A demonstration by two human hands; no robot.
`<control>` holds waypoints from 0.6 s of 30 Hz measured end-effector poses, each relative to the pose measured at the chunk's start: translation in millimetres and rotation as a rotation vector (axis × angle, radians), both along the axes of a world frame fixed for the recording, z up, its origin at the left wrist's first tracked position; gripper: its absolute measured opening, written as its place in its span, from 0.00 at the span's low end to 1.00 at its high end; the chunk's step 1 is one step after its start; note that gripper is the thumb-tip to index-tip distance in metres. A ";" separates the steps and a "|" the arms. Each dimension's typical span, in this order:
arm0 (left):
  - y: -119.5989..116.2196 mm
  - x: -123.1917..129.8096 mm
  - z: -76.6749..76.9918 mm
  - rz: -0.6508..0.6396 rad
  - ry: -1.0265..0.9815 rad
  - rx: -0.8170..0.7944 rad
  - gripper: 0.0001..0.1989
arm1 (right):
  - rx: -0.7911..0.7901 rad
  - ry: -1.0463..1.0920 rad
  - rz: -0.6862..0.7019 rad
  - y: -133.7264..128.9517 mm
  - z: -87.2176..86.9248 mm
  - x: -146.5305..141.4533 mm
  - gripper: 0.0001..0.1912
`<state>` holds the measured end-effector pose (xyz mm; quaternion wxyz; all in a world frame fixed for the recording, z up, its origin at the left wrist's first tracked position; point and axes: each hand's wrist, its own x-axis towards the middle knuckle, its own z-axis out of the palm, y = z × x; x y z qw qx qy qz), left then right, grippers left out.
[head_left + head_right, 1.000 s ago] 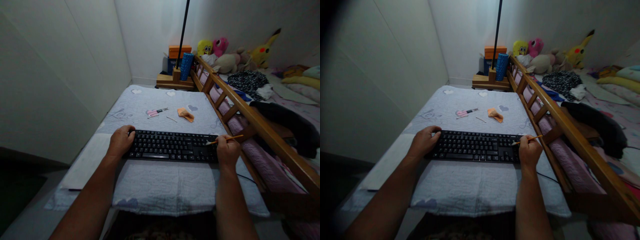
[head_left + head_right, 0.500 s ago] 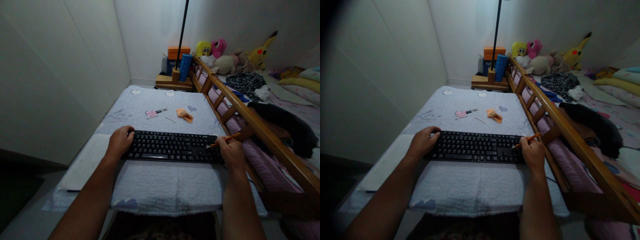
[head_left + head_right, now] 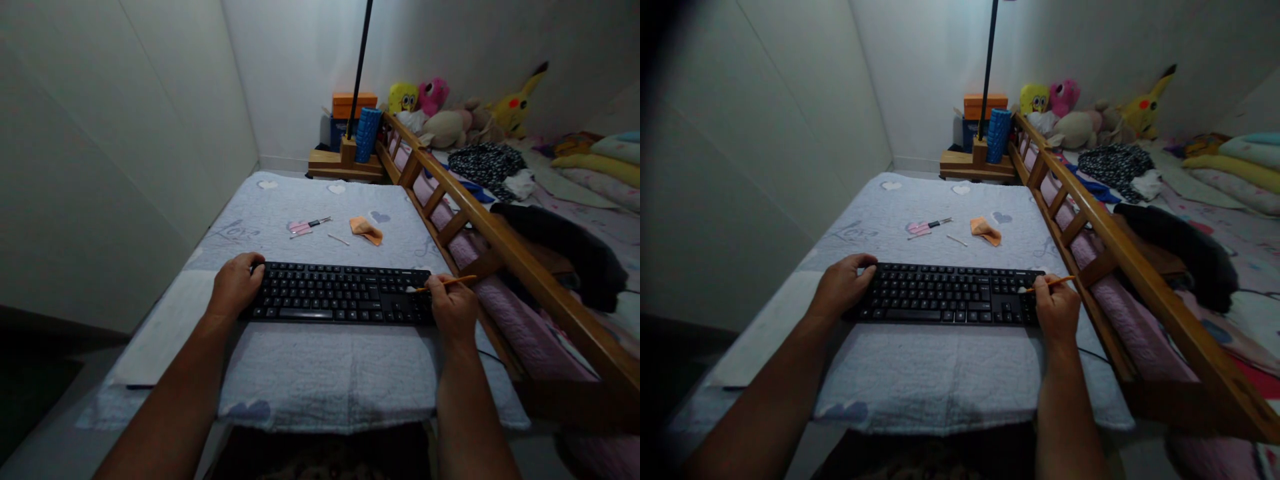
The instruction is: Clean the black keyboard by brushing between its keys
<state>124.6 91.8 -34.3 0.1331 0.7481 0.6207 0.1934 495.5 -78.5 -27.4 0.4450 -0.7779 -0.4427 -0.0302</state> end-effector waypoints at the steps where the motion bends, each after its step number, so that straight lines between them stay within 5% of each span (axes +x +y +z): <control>1: 0.1 -0.1 0.0 -0.004 0.000 0.004 0.18 | -0.006 -0.005 -0.002 -1.5 -0.4 1.0 0.17; 18: -1.1 -0.6 1.4 -0.001 0.012 0.011 0.18 | 0.113 0.065 0.028 -2.3 -5.4 -2.7 0.17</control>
